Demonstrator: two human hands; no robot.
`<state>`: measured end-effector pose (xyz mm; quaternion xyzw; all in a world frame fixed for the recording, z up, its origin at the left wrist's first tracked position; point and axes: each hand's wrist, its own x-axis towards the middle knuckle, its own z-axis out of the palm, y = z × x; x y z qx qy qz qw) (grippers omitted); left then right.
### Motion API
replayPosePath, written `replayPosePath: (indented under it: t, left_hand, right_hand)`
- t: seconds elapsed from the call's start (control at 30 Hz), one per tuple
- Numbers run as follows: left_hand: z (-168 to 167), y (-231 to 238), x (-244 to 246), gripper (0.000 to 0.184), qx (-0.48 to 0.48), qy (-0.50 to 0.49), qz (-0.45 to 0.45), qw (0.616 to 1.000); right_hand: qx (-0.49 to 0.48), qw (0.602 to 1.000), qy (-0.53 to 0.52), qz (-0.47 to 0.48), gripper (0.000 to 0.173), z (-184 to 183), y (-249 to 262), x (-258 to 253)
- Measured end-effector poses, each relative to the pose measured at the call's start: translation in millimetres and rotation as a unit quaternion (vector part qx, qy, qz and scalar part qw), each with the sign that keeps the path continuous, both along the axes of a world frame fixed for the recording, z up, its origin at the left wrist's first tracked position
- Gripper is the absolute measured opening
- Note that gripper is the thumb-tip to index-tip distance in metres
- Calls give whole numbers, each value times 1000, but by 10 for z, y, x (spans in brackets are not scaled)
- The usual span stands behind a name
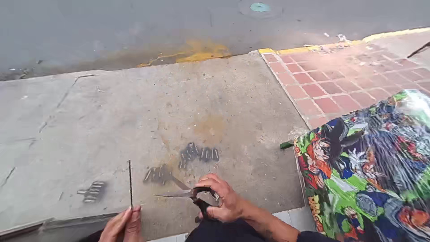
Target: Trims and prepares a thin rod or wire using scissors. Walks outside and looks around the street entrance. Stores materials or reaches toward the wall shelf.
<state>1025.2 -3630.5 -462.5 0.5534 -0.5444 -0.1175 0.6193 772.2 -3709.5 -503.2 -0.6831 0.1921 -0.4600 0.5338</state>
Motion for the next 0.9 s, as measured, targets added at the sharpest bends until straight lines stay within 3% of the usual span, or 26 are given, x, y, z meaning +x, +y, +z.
replayPosePath:
  t: [0.03, 0.1, 0.2, 0.27, 0.37, 0.43, 0.53, 0.6, 0.7, 0.77, 0.9]
  left_hand:
    - [-55, 121, -55, 19, 9, -14, -17, 1000]
    - [-99, 303, -119, 11, 19, -3, -13, 1000]
    - [33, 726, 214, 10, -57, 38, 176, 982]
    - [96, 1158, 380, 11, -108, 28, 300, 947]
    - [-56, 1767, 231, 12, -92, -28, 317, 944]
    - [-175, 2159, 91, 14, -82, -36, 327, 941]
    - [-92, 3077, 163, 12, -124, -26, 491, 862]
    - [-39, 3682, 142, 14, -138, -36, 582, 800]
    - [-156, 4181, -132, 17, -104, -33, 578, 809]
    - [-264, 4446, -275, 15, -96, -12, 579, 809]
    - [-190, 5539, -299, 16, -116, -7, 719, 686]
  right_hand:
    - [1, 999, 16, 46, 63, -10, -10, 118]
    - [17, 992, 29, 120, 60, -56, 49, 367]
    - [71, 981, 5, 179, 44, -146, 165, 654]
    - [73, 966, 10, 247, 49, -146, 238, 889]
    - [21, 919, 44, 391, 66, -105, 554, 1356]
    - [10, 881, 45, 470, 62, -58, 889, 1658]
    - [20, 837, 29, 546, 46, 6, 1420, 2017]
    - [33, 809, 24, 587, 48, 31, 1824, 2221]
    - [-24, 761, 55, 646, 65, 88, 2562, 2479]
    - [-22, 736, 65, 673, 59, 82, 3057, 2579]
    - [43, 710, 56, 701, 42, 29, 3832, 2733]
